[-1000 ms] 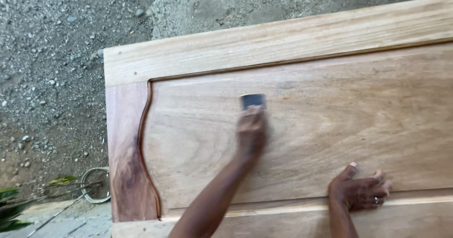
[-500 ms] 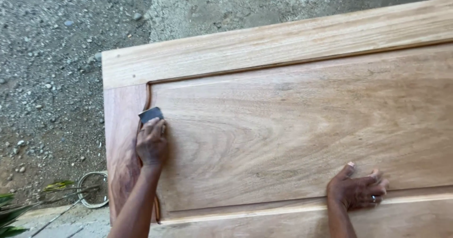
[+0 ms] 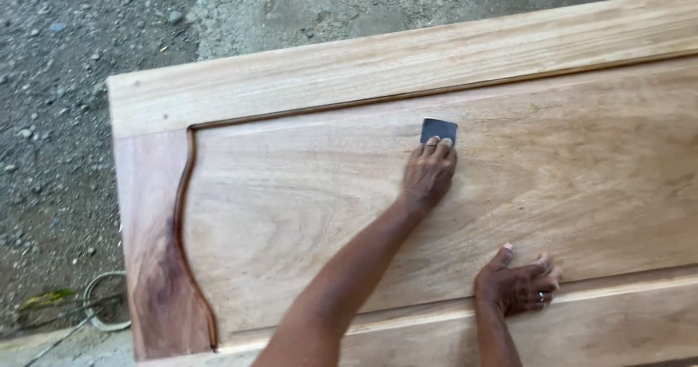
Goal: Sand the surface of a wooden door using sandpaper.
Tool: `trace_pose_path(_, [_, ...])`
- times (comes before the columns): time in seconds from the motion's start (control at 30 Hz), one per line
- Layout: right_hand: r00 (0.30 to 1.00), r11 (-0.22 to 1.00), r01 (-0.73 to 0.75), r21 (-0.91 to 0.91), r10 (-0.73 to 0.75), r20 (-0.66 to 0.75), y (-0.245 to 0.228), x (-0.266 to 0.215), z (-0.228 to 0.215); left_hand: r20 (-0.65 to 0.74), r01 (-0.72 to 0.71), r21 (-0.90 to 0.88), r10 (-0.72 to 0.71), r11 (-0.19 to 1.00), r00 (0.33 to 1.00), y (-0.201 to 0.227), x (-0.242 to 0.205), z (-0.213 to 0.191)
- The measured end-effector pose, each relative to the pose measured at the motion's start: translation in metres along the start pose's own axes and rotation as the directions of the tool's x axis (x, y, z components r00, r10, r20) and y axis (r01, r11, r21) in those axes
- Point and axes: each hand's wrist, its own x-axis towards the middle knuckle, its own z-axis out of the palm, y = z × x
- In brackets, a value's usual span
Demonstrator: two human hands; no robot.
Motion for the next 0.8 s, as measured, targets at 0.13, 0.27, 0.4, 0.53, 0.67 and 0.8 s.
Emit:
trace_pose_path(0.13, [1.0,1.0,-0.003,-0.031,0.003,-0.014,0.003,0.0,0.009,0.087,0.175,0.058,-0.18,0.983,0.98,-0.105,-0.067,-0.11])
trace_pose_path(0.27, [0.999,1.0,0.031,0.001,-0.031,0.016,0.006,-0.002,0.009,-0.115,0.418,0.425,-0.41,0.803,0.905,-0.236,-0.15,-0.205])
trace_pose_path(0.4, [1.0,1.0,-0.002,-0.025,0.003,0.022,0.006,-0.003,0.015,-0.38,0.588,0.537,-0.449,0.604,0.809,-0.263,-0.15,-0.207])
trace_pose_path(0.53, [1.0,1.0,-0.001,-0.03,0.001,0.005,-0.003,-0.001,0.004,-0.485,0.565,0.481,-0.333,0.671,0.809,-0.189,-0.064,-0.099])
trace_pose_path(0.67, [1.0,1.0,-0.012,-0.002,0.012,0.003,-0.003,-0.002,-0.003,-0.253,0.374,0.225,-0.317,0.9,0.914,-0.069,0.009,-0.009])
trace_pose_path(0.8, [0.999,1.0,0.015,-0.019,-0.015,-0.028,-0.006,-0.002,-0.003,-0.131,0.101,0.154,-0.081,0.983,0.988,-0.026,0.028,0.017])
